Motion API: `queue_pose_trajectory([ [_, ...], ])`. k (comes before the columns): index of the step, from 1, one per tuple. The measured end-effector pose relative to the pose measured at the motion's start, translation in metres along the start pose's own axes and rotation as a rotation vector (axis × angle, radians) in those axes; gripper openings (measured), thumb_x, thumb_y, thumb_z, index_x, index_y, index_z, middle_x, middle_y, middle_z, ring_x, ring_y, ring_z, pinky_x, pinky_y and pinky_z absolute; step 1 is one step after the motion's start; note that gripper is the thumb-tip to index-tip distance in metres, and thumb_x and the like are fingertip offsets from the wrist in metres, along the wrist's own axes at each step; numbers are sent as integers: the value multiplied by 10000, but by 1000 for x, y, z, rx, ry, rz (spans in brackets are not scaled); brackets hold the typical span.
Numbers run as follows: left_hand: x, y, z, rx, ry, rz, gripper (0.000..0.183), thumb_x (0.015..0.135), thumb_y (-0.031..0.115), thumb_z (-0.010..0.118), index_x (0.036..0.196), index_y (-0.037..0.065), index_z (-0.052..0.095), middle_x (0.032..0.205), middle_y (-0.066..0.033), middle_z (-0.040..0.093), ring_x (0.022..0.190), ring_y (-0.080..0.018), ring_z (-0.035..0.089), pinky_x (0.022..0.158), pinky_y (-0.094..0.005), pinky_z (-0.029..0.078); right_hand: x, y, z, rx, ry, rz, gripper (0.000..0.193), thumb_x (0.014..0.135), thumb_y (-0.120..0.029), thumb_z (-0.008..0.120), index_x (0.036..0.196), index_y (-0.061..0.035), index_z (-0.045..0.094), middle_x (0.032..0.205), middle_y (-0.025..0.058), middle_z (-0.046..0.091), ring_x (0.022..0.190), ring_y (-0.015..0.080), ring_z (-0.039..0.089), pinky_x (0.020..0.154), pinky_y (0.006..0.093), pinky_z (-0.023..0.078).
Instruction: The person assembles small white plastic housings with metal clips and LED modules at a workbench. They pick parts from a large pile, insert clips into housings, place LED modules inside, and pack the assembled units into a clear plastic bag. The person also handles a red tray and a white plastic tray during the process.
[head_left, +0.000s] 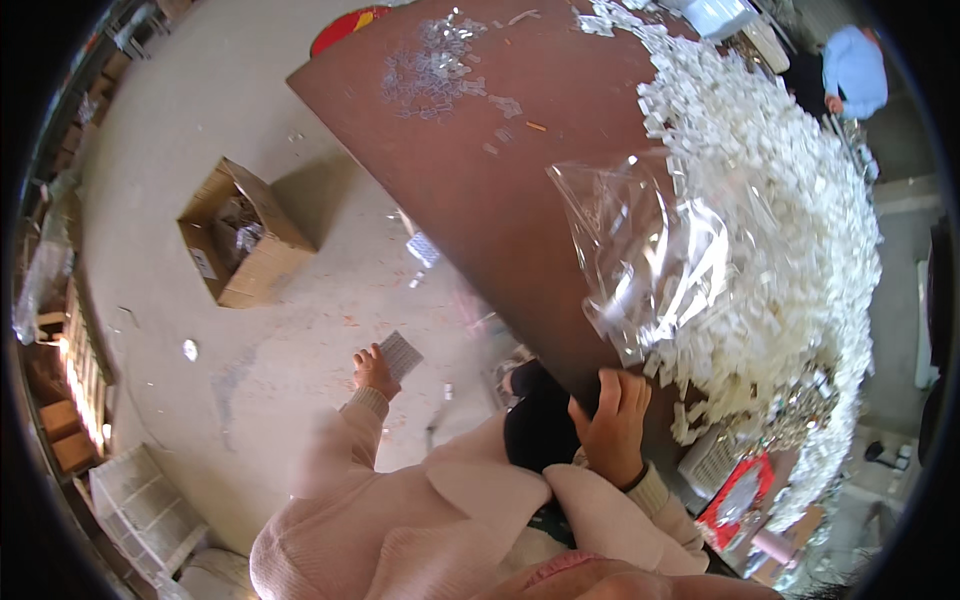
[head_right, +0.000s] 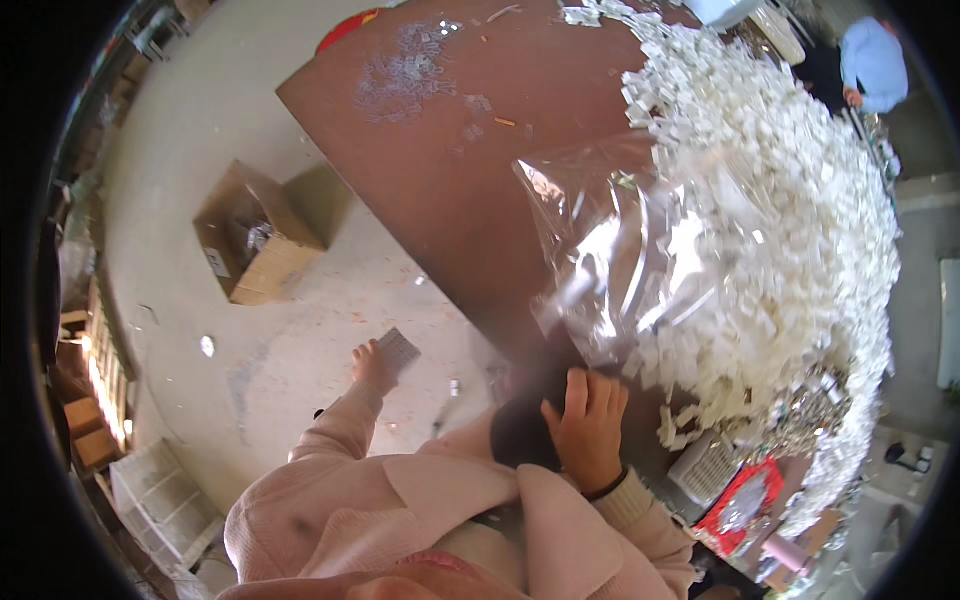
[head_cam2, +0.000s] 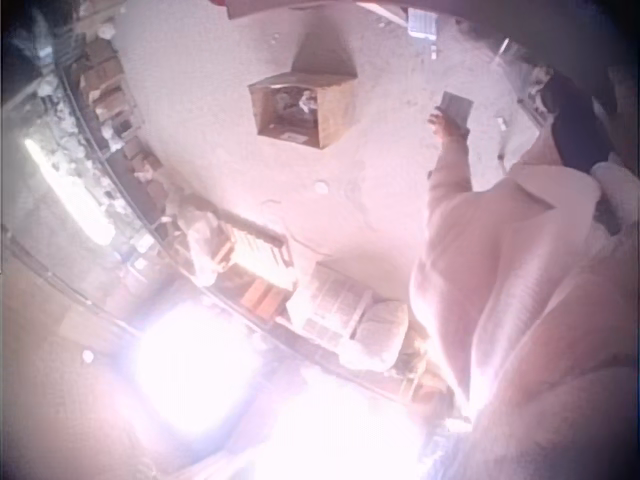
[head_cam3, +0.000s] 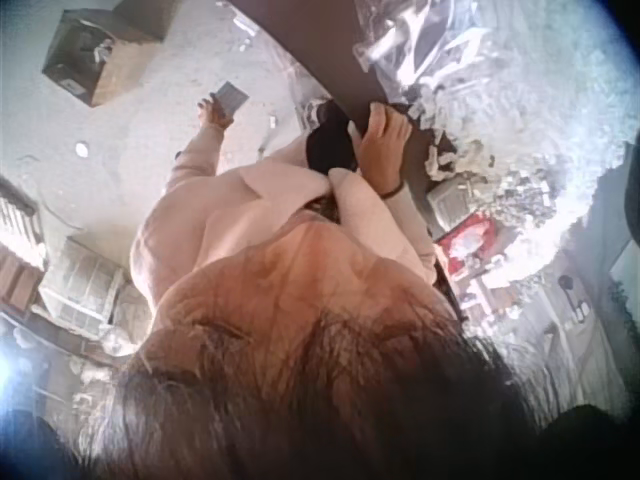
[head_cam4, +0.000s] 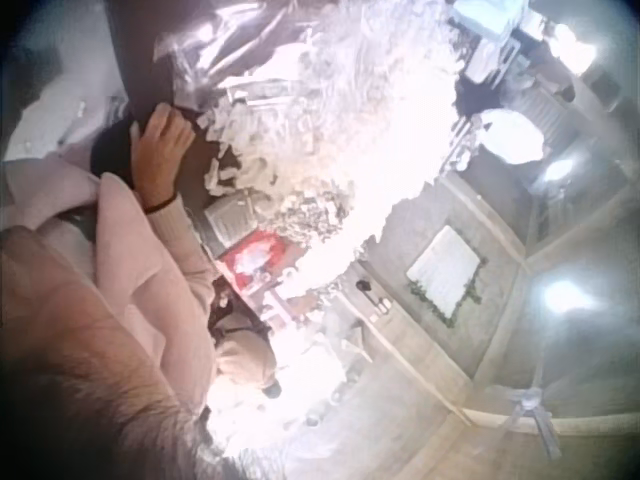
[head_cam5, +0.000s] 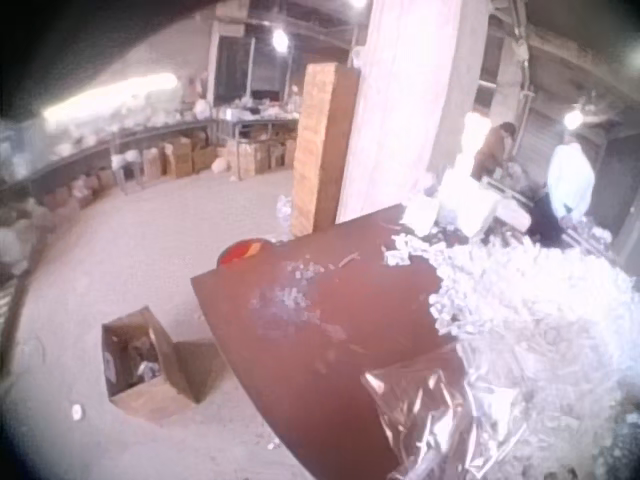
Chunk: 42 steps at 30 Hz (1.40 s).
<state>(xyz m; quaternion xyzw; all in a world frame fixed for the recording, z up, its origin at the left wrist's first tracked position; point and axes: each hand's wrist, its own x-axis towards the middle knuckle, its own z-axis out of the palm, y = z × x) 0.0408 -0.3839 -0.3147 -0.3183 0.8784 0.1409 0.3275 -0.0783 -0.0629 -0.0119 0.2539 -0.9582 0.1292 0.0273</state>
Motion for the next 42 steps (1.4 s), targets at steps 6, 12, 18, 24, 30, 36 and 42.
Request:
queue_pose_trajectory([
  [6,-96,-39,-159,58,253,328,976,537,233,878,1330,8,355,1252,-243,456,1216,-421,420,965,-504,473,4,-2,-9,42,43,-26,596,726,-116,793,1228,10,498,1089,182,534,996,373,521,863,468,433],
  [12,-203,-28,-368,140,501,699,982,497,200,858,1330,-13,384,1234,-221,462,1167,-412,431,1039,-460,367,1,4,-7,90,91,-63,585,719,-111,803,1209,-20,498,1073,152,541,980,324,534,841,435,431],
  [18,-271,63,-516,166,529,585,932,533,218,863,1323,-27,435,1158,-205,551,1095,-322,543,965,-399,439,2,8,-7,103,110,-84,572,709,-109,801,1189,-28,501,1033,129,535,950,302,532,811,421,426],
  [24,-200,160,-537,-114,648,656,936,511,282,904,1277,-54,481,1132,-220,638,891,-274,665,743,-360,550,1,11,-3,54,161,-106,546,700,-118,787,1163,-21,514,966,114,520,899,280,530,776,405,422],
  [30,-128,237,-517,-351,515,560,1003,497,317,914,1303,-65,457,1110,-211,634,856,-276,674,589,-345,570,0,13,1,66,184,-110,554,677,-131,801,1148,-25,528,957,108,526,889,272,535,760,399,421],
  [36,-112,244,-499,-221,623,701,1071,528,384,909,1340,-99,405,1208,-263,587,1116,-342,609,972,-365,486,0,13,2,55,174,-95,547,676,-130,806,1137,-32,530,952,110,533,899,267,538,759,393,419],
  [42,-106,245,-493,3,730,707,1146,515,494,882,1337,-137,391,1231,-290,582,1159,-375,598,993,-374,481,-1,9,-3,25,177,-93,524,690,-140,807,1121,-45,525,944,105,532,904,268,537,780,388,416],
])
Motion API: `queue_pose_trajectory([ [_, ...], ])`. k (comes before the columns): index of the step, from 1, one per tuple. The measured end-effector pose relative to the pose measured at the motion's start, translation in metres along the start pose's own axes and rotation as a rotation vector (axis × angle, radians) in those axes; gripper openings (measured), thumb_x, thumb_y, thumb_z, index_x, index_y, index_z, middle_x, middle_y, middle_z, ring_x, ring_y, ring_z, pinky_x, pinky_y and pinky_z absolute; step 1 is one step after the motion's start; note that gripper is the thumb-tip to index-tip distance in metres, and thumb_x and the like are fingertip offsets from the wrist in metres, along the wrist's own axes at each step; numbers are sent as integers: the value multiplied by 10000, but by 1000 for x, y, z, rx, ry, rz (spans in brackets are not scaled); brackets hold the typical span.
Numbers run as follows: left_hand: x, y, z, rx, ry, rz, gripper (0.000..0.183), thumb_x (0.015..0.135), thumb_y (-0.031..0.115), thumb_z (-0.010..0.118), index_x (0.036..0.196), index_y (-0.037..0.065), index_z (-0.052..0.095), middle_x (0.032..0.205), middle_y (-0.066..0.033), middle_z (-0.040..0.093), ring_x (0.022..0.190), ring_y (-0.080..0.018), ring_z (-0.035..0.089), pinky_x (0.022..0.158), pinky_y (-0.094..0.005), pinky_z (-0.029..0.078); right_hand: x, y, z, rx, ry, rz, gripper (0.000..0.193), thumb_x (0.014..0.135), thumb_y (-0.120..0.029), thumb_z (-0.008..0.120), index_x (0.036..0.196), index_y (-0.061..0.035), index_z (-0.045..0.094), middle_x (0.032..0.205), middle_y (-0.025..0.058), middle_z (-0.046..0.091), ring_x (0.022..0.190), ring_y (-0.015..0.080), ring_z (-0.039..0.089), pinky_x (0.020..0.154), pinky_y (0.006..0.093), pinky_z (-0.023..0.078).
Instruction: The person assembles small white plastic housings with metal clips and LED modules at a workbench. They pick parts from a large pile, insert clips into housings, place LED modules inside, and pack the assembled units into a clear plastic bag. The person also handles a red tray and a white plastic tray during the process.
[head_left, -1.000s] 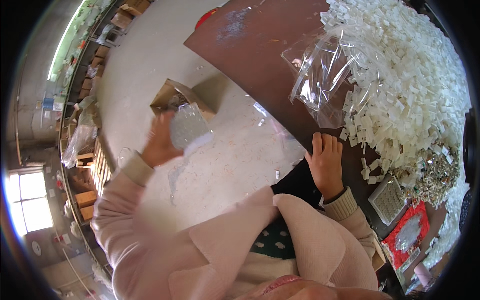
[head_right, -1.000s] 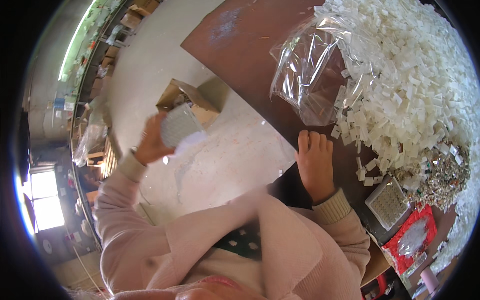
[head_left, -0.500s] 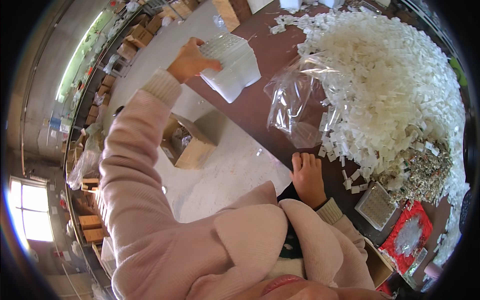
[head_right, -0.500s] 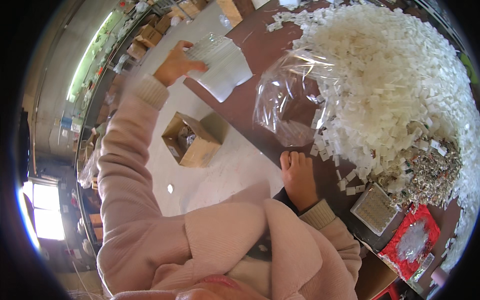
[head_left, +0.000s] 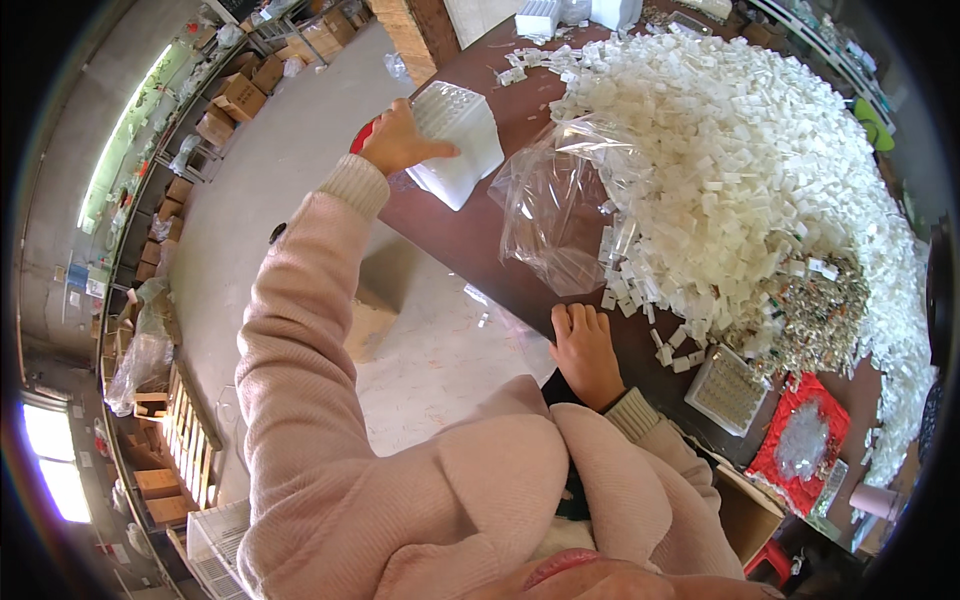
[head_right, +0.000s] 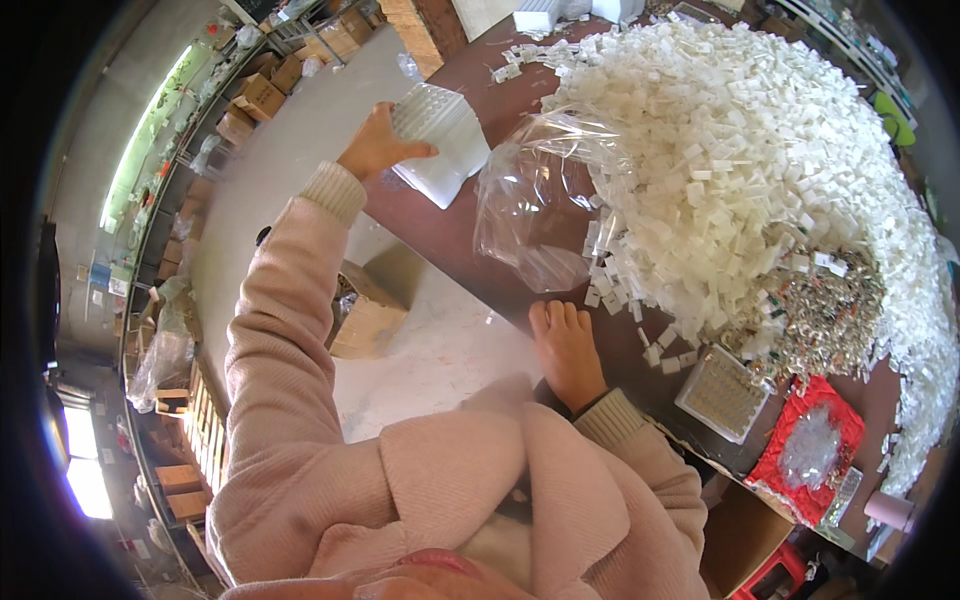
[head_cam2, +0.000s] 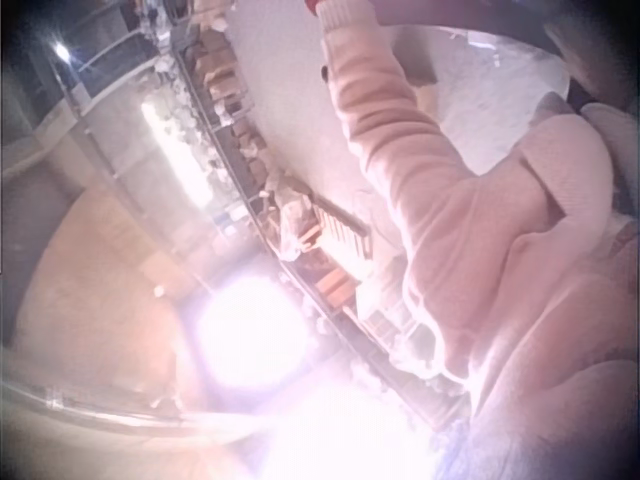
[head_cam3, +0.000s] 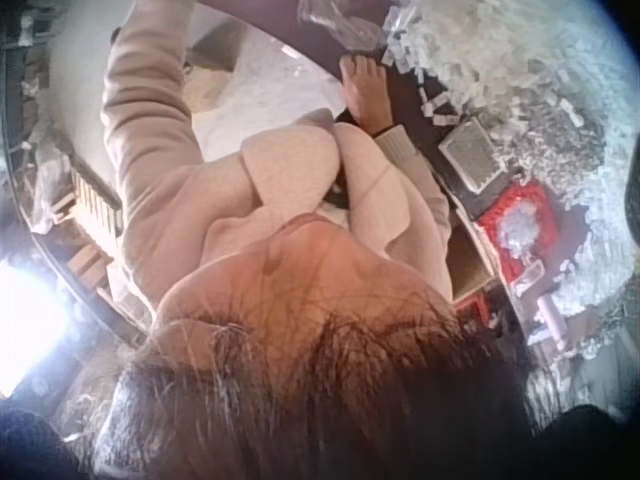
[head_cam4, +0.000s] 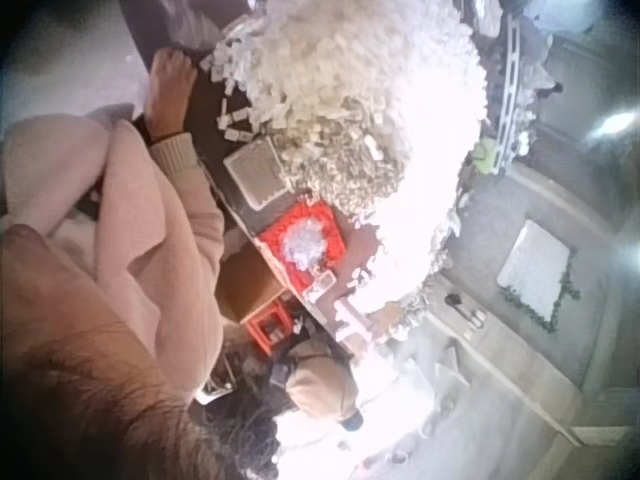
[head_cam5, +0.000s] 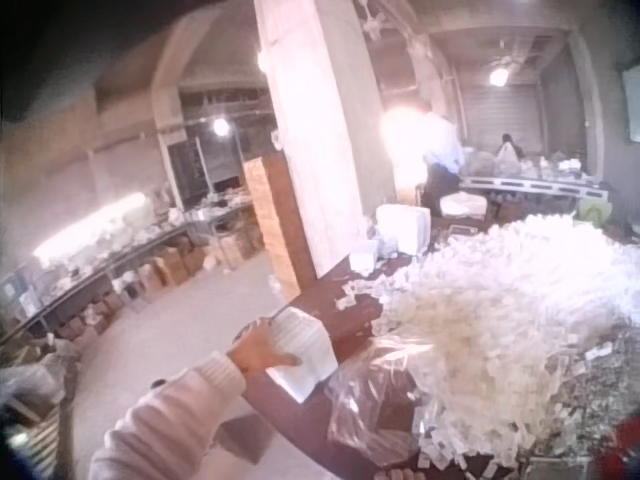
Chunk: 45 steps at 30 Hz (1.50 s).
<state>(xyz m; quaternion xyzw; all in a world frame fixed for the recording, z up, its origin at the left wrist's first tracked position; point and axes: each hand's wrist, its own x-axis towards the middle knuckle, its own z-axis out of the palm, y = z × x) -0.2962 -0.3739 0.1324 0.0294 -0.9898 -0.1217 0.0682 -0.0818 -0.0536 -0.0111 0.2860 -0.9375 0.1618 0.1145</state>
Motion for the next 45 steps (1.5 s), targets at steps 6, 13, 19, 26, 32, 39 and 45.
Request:
queue_pose_trajectory([
  [6,6,3,-16,27,-131,-13,1106,494,456,899,1311,-125,433,1222,-298,603,1164,-378,605,993,-378,477,-3,-3,-1,2,19,1,517,728,-170,802,1130,-52,498,980,118,511,960,290,525,814,403,414],
  [13,12,-5,-33,88,-217,90,1022,497,343,915,1291,-124,472,1246,-290,604,1192,-390,586,1003,-385,462,-12,0,1,88,94,-30,540,738,-157,792,1187,-33,518,1053,137,522,1008,306,530,863,406,427],
  [19,20,-17,-22,-11,-156,98,1085,499,359,930,1344,-111,438,1288,-279,586,1243,-388,552,1054,-380,428,-11,-2,-4,84,92,-44,519,740,-140,772,1185,-31,526,1050,133,530,1010,304,539,864,414,425],
  [26,-22,19,-1,-23,578,-61,1036,590,460,928,1389,1,455,1359,-217,524,1286,-356,488,1058,-458,406,-24,-12,-37,253,299,-192,439,765,-110,730,1167,-33,572,1024,107,585,1002,295,572,876,408,443],
  [32,-206,115,51,-871,504,709,155,872,-32,693,1021,3,668,904,-87,674,818,-160,651,746,-282,526,-104,3,-92,609,454,335,93,925,-83,653,996,-48,702,877,107,699,669,226,673,571,329,532],
  [39,-272,236,146,-731,71,684,296,814,-22,654,1086,88,687,1035,-116,626,862,-272,655,689,-384,555,-192,32,-134,1267,740,700,171,1016,-155,581,978,-7,660,637,-94,449,556,-20,330,499,184,224],
  [45,-240,250,169,-336,134,871,240,767,27,681,992,108,689,1033,-83,625,954,-288,615,759,-392,550,-236,30,-139,1028,721,804,124,999,-114,603,966,-6,654,694,-98,487,600,-16,373,543,170,275],
])
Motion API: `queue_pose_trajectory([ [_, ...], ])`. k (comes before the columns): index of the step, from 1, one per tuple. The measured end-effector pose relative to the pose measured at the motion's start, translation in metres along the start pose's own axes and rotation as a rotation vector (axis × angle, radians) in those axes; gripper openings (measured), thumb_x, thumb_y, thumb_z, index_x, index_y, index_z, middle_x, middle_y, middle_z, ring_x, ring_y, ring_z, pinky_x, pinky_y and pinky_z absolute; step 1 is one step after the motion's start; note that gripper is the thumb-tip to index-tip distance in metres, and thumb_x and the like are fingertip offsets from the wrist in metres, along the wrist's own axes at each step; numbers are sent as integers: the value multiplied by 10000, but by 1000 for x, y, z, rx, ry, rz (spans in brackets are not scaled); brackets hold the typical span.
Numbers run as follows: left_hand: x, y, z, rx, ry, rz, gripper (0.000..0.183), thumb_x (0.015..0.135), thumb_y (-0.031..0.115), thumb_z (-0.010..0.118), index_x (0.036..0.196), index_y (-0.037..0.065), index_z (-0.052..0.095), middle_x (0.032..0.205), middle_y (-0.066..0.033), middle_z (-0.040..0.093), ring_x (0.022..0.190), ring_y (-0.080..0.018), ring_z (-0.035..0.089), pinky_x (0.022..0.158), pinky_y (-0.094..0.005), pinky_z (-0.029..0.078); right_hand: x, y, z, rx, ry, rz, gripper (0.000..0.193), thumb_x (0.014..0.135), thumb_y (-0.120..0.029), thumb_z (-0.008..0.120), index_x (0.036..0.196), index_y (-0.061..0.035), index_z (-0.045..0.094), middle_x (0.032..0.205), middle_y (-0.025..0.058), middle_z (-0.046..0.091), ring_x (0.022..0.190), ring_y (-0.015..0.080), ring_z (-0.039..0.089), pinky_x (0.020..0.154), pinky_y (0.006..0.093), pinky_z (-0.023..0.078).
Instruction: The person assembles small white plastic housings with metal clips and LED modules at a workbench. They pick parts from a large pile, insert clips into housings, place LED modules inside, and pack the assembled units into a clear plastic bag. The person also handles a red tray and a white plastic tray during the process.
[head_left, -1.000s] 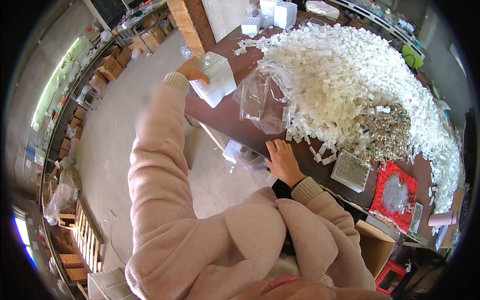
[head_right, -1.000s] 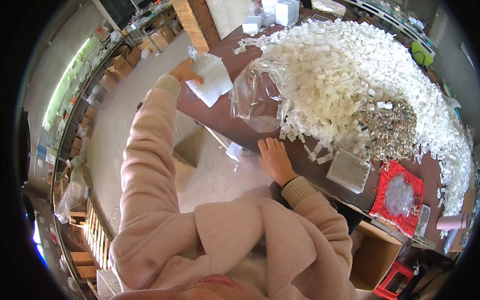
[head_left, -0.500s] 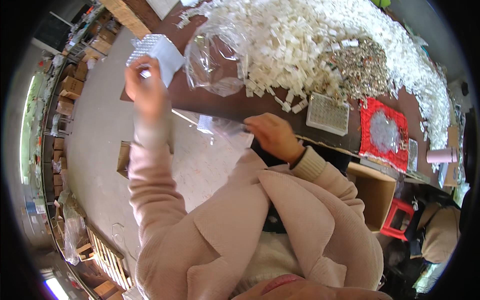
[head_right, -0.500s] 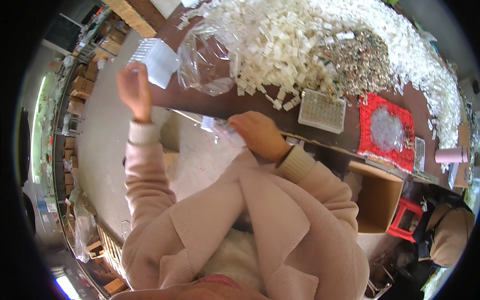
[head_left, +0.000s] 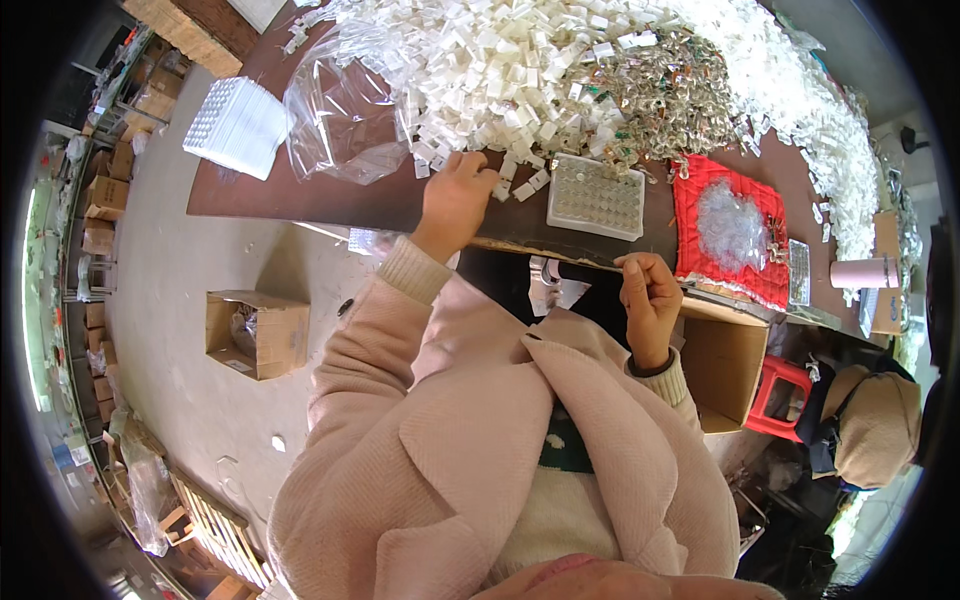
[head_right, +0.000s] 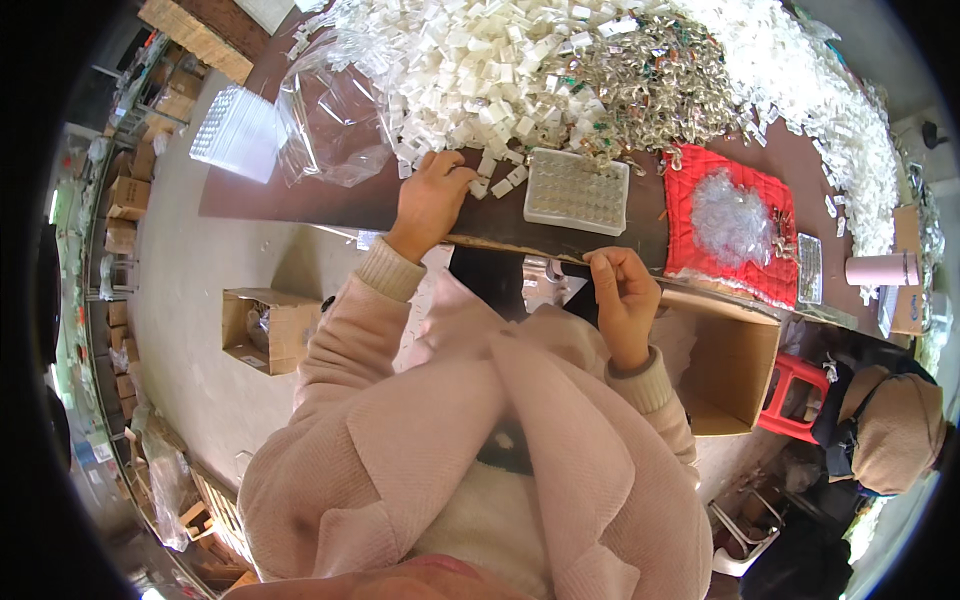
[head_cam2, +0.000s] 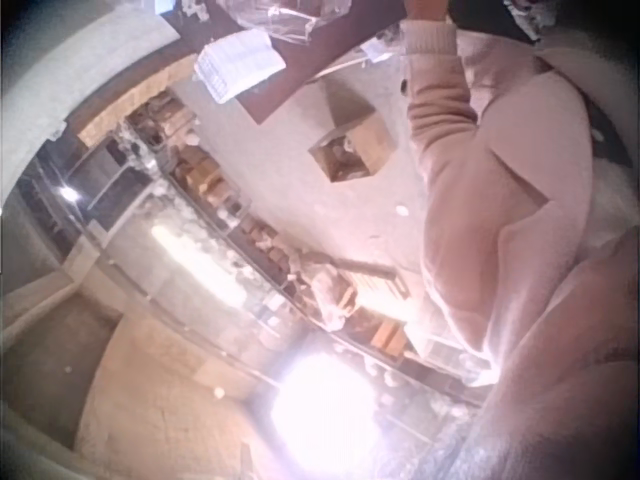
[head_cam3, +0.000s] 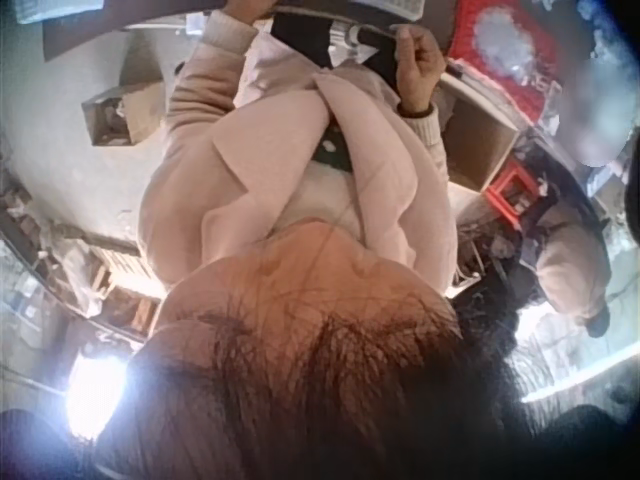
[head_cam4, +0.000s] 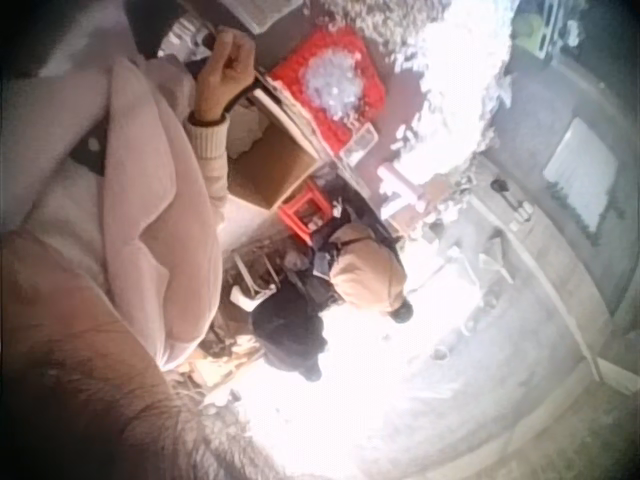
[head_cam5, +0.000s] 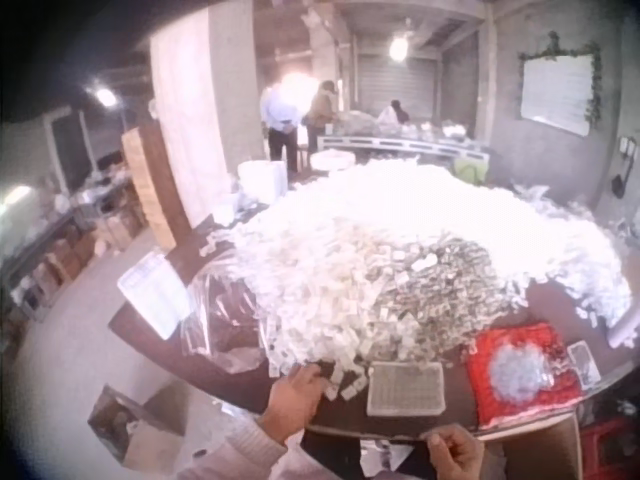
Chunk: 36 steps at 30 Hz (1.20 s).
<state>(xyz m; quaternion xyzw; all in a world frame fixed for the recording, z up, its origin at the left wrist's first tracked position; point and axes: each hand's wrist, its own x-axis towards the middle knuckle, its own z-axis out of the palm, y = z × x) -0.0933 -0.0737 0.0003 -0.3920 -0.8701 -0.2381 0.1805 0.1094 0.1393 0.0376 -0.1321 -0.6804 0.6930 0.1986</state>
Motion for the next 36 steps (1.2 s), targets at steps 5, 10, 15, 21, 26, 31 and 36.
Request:
queue_pose_trajectory([
  [5,11,12,-26,-72,122,8,153,761,42,699,907,77,666,899,-87,663,887,-300,620,773,-403,520,16,-8,17,-256,-29,-284,173,895,-26,706,1065,-15,674,732,-6,582,646,28,494,553,195,404],
  [10,3,72,-49,-613,-46,-138,149,774,-23,714,897,20,641,803,-90,626,740,-213,642,676,-296,510,40,-18,53,-416,-214,-516,369,829,-46,753,1170,-27,615,1029,141,645,848,302,665,723,367,544],
  [15,-7,87,-42,-1392,-28,-544,92,890,-54,651,957,-2,615,854,-49,650,810,-94,621,688,-254,517,39,-20,48,-308,-203,-487,254,822,31,734,1061,-30,675,985,122,686,825,240,692,726,305,551],
  [21,-8,110,-14,-1722,-83,-558,163,907,-71,632,1055,-5,621,988,-77,682,809,-124,638,727,-267,529,22,-12,22,173,-233,34,138,939,-3,635,1076,15,634,915,67,680,761,121,661,661,249,523],
  [26,-9,128,-3,-1710,-200,-415,325,906,-35,653,1225,-37,591,1050,-76,632,898,-149,635,795,-280,534,15,-5,9,317,-148,138,124,958,-1,620,1077,36,620,916,53,690,720,68,636,631,204,519],
  [31,-19,125,12,-1683,-160,-596,275,938,-50,597,1213,-54,597,1137,-103,619,925,-164,652,757,-297,561,23,-5,14,21,-114,108,116,932,-11,662,1034,40,641,867,69,707,721,74,654,614,225,530],
  [36,-26,102,11,-1850,-85,-746,207,950,-16,598,1155,-37,607,1057,-108,685,908,-151,656,775,-295,555,51,-15,23,-254,-248,-43,97,901,-2,680,995,26,681,854,77,716,708,89,655,629,235,526],
])
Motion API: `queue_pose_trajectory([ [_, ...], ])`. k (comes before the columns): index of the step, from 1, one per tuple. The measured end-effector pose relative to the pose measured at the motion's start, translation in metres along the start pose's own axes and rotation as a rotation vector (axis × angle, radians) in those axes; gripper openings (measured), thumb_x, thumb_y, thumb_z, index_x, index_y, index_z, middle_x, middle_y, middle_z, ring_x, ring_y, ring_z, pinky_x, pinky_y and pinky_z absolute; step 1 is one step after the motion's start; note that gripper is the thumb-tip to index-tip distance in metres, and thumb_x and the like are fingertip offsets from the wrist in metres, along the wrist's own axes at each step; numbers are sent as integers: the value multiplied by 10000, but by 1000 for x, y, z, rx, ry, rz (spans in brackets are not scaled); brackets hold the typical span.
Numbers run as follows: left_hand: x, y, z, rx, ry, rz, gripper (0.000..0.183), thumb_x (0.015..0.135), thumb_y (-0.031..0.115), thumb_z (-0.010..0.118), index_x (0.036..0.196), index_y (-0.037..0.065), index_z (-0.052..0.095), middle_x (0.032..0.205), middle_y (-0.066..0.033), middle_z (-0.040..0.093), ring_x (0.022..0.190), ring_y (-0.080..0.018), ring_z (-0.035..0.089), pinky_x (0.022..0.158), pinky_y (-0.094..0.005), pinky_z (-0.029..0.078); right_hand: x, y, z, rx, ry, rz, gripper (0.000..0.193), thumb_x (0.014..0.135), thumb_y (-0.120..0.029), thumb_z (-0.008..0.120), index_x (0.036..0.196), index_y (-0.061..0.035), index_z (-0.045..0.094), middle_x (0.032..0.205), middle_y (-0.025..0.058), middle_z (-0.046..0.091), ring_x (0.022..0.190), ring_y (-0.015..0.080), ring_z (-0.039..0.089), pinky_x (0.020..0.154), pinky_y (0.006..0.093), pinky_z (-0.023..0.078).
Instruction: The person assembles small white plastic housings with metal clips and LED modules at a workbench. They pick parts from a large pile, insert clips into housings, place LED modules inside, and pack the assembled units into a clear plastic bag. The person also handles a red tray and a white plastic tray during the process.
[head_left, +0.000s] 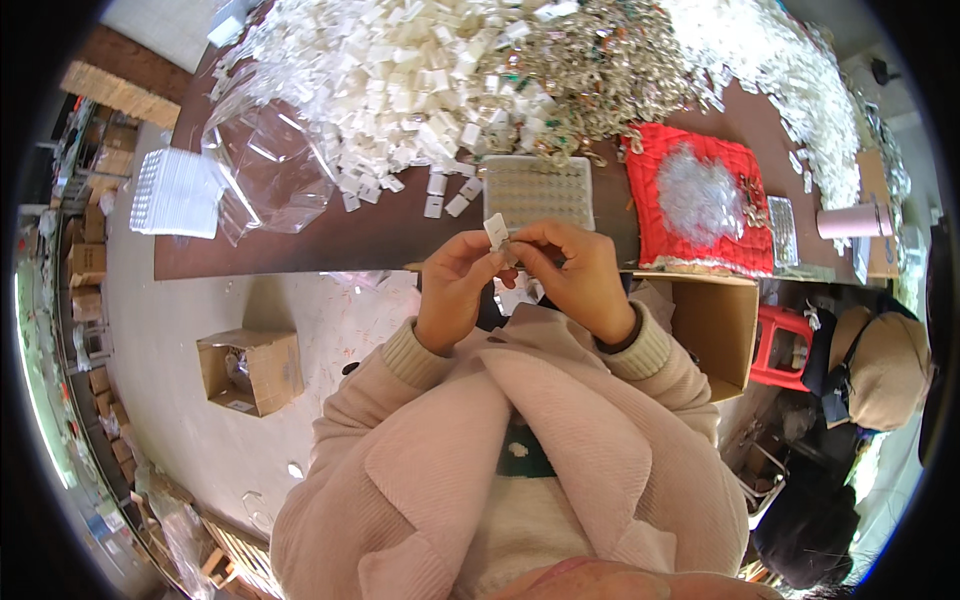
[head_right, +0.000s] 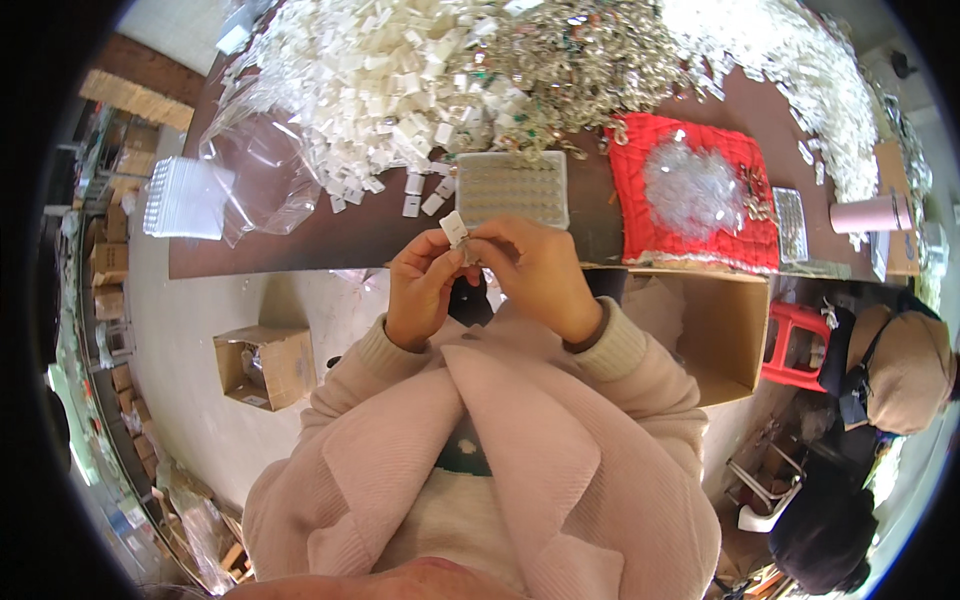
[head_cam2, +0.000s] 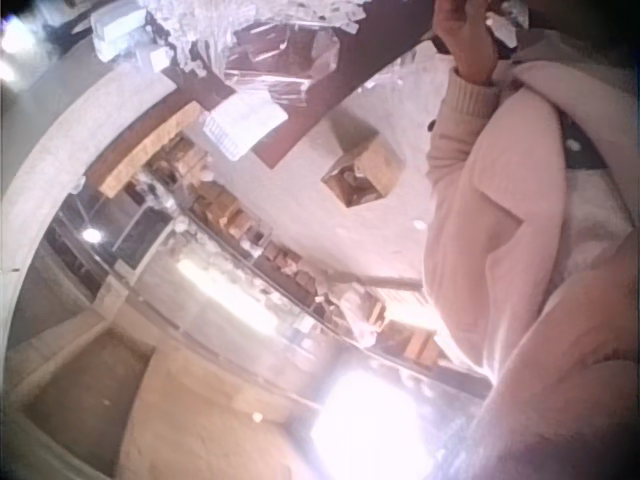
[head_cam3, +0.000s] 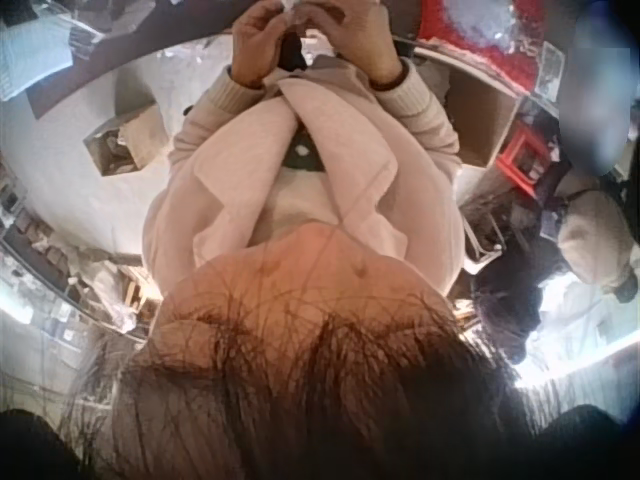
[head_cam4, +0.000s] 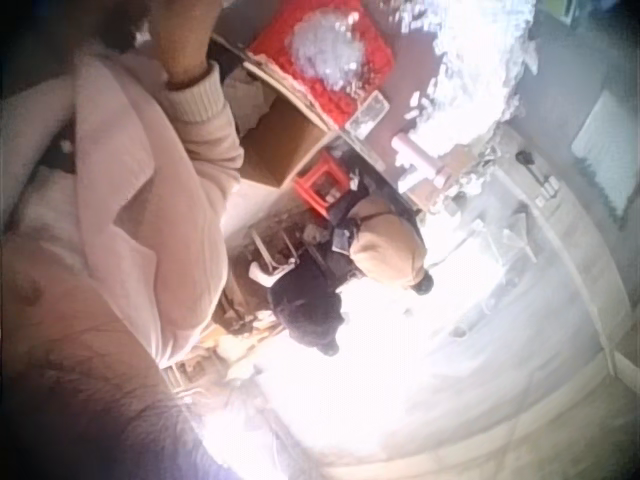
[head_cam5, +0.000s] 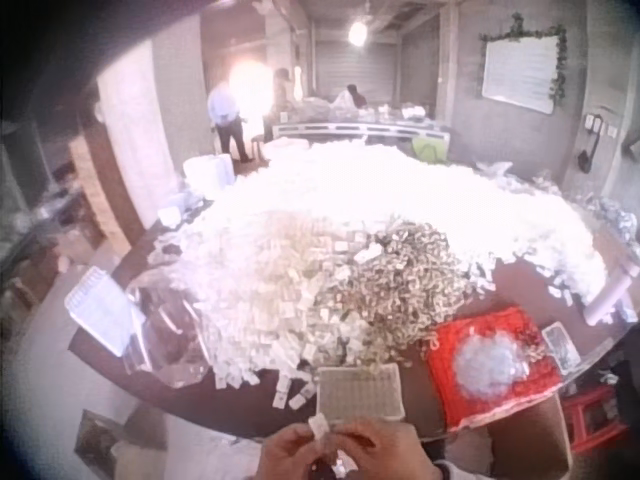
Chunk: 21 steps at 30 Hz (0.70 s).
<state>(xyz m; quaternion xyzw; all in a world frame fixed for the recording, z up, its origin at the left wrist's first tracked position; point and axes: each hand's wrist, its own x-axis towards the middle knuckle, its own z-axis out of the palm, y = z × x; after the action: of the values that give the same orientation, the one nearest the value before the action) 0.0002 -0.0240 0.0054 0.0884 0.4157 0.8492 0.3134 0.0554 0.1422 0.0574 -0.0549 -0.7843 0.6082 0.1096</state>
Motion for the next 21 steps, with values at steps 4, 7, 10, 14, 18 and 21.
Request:
queue_pose_trajectory([
  [4,3,9,-13,-95,115,40,163,943,-13,608,1105,-22,612,1066,-129,696,893,-162,658,802,-316,555,39,-13,8,-322,53,-281,152,854,-25,712,1004,-29,696,852,117,685,674,176,646,614,274,509],
  [7,4,13,-21,-96,147,80,168,937,-17,616,1105,-13,610,1080,-141,695,898,-165,658,807,-318,553,86,-19,20,-428,69,-397,143,853,-63,690,991,-36,659,896,148,653,787,354,653,669,415,515],
  [10,0,15,-29,-77,158,81,179,932,-23,623,1109,1,610,1091,-144,695,896,-166,658,808,-322,553,127,-17,40,-562,68,-457,158,862,-118,689,996,-51,639,908,137,624,798,348,645,663,447,507],
  [14,-7,18,-41,-104,127,102,185,930,-16,637,1111,15,612,1095,-140,696,891,-164,656,807,-320,552,151,-8,63,-769,50,-384,182,850,-185,702,988,-74,662,918,123,637,809,343,656,670,454,517],
  [18,-9,22,-48,-112,121,103,189,935,-5,641,1120,18,612,1087,-135,697,879,-160,653,800,-312,550,155,-7,64,-688,88,-325,152,850,-164,702,934,-39,684,877,134,651,733,326,668,658,429,526],
  [21,-6,28,-48,-55,162,110,193,936,-4,643,1126,15,612,1072,-128,698,871,-156,650,796,-306,549,158,-15,52,-413,137,-357,160,855,-153,709,947,-24,698,879,149,686,707,308,680,643,380,534],
])
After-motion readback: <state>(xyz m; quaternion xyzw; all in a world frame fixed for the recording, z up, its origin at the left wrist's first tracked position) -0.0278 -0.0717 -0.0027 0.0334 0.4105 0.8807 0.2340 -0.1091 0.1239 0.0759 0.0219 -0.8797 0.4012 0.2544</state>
